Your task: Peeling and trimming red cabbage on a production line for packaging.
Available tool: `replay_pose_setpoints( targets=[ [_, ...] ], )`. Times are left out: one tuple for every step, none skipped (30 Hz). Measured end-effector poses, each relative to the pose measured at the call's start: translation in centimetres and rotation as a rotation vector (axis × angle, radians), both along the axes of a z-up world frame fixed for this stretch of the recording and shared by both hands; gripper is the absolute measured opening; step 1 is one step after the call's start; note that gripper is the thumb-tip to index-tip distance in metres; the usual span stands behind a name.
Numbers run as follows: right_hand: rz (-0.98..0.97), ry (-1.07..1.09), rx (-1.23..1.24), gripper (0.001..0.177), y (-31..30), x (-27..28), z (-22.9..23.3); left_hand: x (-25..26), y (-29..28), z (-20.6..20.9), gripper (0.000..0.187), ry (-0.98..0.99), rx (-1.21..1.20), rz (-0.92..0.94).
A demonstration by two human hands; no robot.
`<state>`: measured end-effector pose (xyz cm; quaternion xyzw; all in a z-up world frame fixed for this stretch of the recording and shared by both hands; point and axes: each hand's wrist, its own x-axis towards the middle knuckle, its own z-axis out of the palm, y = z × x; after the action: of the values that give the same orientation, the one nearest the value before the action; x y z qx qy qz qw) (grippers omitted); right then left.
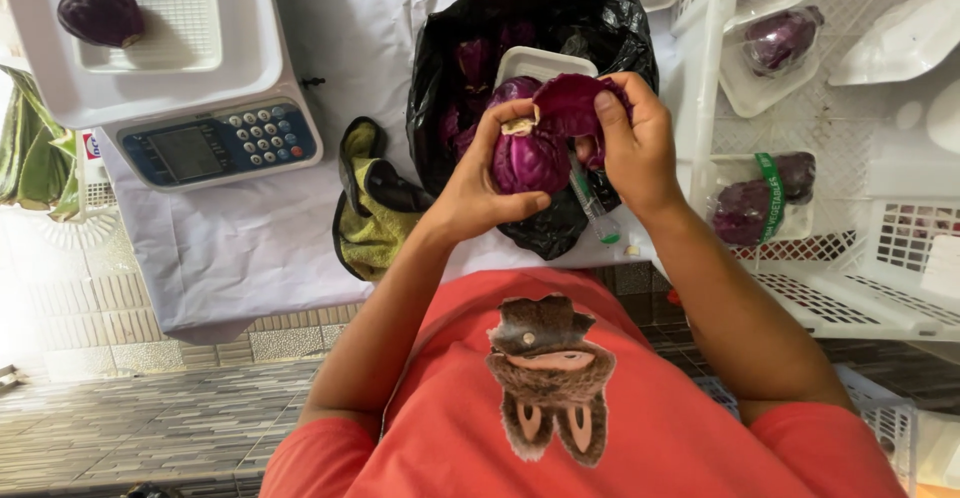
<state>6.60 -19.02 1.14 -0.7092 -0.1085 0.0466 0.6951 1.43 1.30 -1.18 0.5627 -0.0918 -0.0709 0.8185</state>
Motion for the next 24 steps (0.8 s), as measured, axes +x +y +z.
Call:
replay_pose_setpoints(
  targets=[
    [-0.001,-0.002,-0.002,0.018,0.0,0.0,-0.4,0.0,-0.2,-0.1,0.094,-0.002,-0.002,-0.001],
    [-0.028,0.101,0.117,0.016,0.1,0.1,-0.9,0.1,-0.3,-0.2,0.098,-0.002,-0.066,-0.017],
    [-0.052,0.207,0.236,0.014,0.2,0.0,-1.4,-0.1,-0.4,-0.2,0.101,0.000,-0.129,-0.030],
    [-0.050,0.208,0.236,0.014,0.2,0.0,-1.4,-0.2,-0.6,-0.4,0.101,0.002,-0.128,-0.028],
    [-0.057,0.246,0.281,0.013,0.2,0.0,-1.5,-0.4,-0.8,-0.5,0.101,0.018,-0.182,-0.027],
    [-0.064,0.283,0.326,0.012,0.1,0.1,-1.6,-0.6,-0.9,-0.7,0.101,0.034,-0.235,-0.027],
    [-0.063,0.285,0.325,0.012,0.2,0.1,-1.3,-0.5,-1.0,-0.7,0.101,0.035,-0.236,-0.025],
    [-0.070,0.313,0.346,0.012,0.3,0.1,-1.0,-0.4,-1.0,-0.7,0.100,0.034,-0.253,-0.019],
    [-0.078,0.341,0.366,0.012,0.3,0.1,-0.7,-0.4,-1.0,-0.7,0.100,0.034,-0.271,-0.014],
    [-0.077,0.343,0.364,0.012,0.3,0.0,-0.5,-0.5,-0.9,-0.5,0.100,0.035,-0.272,-0.013],
    [-0.092,0.370,0.377,0.011,0.3,0.0,-0.4,-0.5,-0.8,-0.3,0.095,0.060,-0.326,-0.004],
    [-0.106,0.396,0.389,0.010,0.2,0.1,-0.3,-0.4,-0.6,0.0,0.091,0.085,-0.381,0.005],
    [-0.105,0.397,0.388,0.010,0.3,0.1,-0.5,-0.4,-0.7,-0.5,0.091,0.085,-0.382,0.007],
    [-0.131,0.408,0.392,0.010,0.5,0.1,-0.6,-0.3,-0.8,-1.0,0.086,0.098,-0.422,-0.003],
    [-0.155,0.418,0.397,0.010,0.6,0.1,-0.8,-0.2,-0.9,-1.5,0.083,0.110,-0.462,-0.012],
    [-0.153,0.418,0.397,0.010,0.7,0.1,-0.7,-0.1,-1.1,-2.3,0.083,0.109,-0.463,-0.010],
    [-0.161,0.413,0.387,0.011,0.7,0.0,-0.7,-0.1,-1.3,-3.1,0.081,0.127,-0.533,-0.026],
    [-0.168,0.409,0.377,0.011,0.8,0.0,-0.6,0.0,-1.5,-3.9,0.080,0.145,-0.603,-0.042],
    [-0.165,0.410,0.377,0.011,1.0,-0.1,-0.1,-0.2,-1.6,-3.2,0.080,0.145,-0.603,-0.039],
    [-0.166,0.422,0.373,0.011,1.3,-0.2,0.3,-0.3,-1.7,-2.4,0.077,0.187,-0.723,-0.095],
    [-0.170,0.432,0.368,0.011,1.4,-0.3,0.8,-0.3,-1.9,-1.7,0.074,0.229,-0.844,-0.154],
    [-0.170,0.432,0.368,0.011,1.3,-0.3,0.6,-0.4,-1.9,-1.9,0.074,0.229,-0.844,-0.154],
    [-0.179,0.453,0.410,0.010,1.2,-0.3,0.4,-0.5,-2.0,-2.0,0.073,0.245,-0.888,-0.189],
    [-0.187,0.473,0.453,0.009,1.1,-0.3,0.1,-0.5,-2.0,-2.1,0.072,0.261,-0.932,-0.223]
  ],
)
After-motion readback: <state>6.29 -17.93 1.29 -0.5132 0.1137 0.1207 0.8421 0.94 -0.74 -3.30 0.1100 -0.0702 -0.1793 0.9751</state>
